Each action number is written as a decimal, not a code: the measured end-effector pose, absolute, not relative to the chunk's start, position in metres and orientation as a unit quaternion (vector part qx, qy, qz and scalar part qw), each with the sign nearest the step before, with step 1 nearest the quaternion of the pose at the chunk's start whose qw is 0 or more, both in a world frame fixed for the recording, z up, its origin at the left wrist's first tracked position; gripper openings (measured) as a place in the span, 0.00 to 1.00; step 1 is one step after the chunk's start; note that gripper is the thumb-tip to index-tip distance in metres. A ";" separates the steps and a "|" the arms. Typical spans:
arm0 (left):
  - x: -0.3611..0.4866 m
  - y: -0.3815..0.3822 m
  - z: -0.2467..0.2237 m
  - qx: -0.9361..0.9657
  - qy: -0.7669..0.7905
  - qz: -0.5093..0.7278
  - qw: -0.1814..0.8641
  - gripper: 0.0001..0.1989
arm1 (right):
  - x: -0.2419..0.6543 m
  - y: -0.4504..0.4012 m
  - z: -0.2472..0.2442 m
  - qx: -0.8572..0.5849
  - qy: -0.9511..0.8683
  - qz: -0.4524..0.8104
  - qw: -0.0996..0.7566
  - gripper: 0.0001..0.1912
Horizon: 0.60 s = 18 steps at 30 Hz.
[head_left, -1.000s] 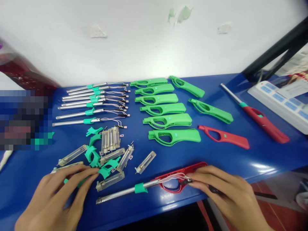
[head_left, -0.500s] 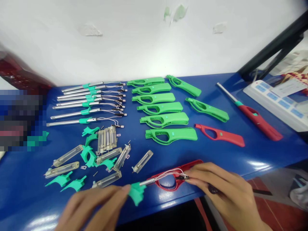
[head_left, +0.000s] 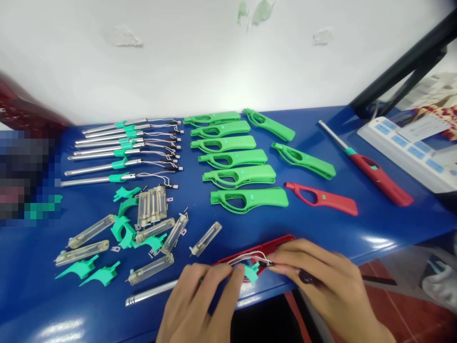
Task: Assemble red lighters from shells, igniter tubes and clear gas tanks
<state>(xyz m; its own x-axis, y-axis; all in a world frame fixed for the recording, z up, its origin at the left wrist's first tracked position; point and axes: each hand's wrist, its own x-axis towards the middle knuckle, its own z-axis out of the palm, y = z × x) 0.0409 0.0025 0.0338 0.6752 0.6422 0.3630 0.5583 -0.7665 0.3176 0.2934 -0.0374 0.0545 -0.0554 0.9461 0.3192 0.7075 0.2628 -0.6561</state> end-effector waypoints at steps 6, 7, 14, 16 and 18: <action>0.042 0.007 0.034 0.919 0.316 0.215 0.097 0.22 | 0.294 -0.037 0.056 -0.585 -0.697 0.184 0.372 0.04; 0.043 0.007 0.035 0.917 0.318 0.218 0.101 0.22 | 0.293 -0.036 0.057 -0.585 -0.697 0.183 0.373 0.04; 0.055 0.008 0.036 0.889 0.341 0.277 0.128 0.19 | 0.291 -0.032 0.062 -0.581 -0.697 0.199 0.369 0.05; 0.056 0.008 0.036 0.884 0.345 0.287 0.130 0.18 | 0.291 -0.032 0.063 -0.580 -0.696 0.209 0.369 0.05; 0.056 0.009 0.036 0.884 0.342 0.286 0.137 0.18 | 0.291 -0.032 0.064 -0.581 -0.691 0.218 0.372 0.05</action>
<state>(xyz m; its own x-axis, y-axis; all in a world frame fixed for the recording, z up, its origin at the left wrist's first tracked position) 0.0563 0.0085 0.0364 0.6016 0.6836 0.4132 0.5271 -0.7284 0.4376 0.2910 -0.0318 0.0641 -0.0484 0.9642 0.2606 0.6407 0.2301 -0.7325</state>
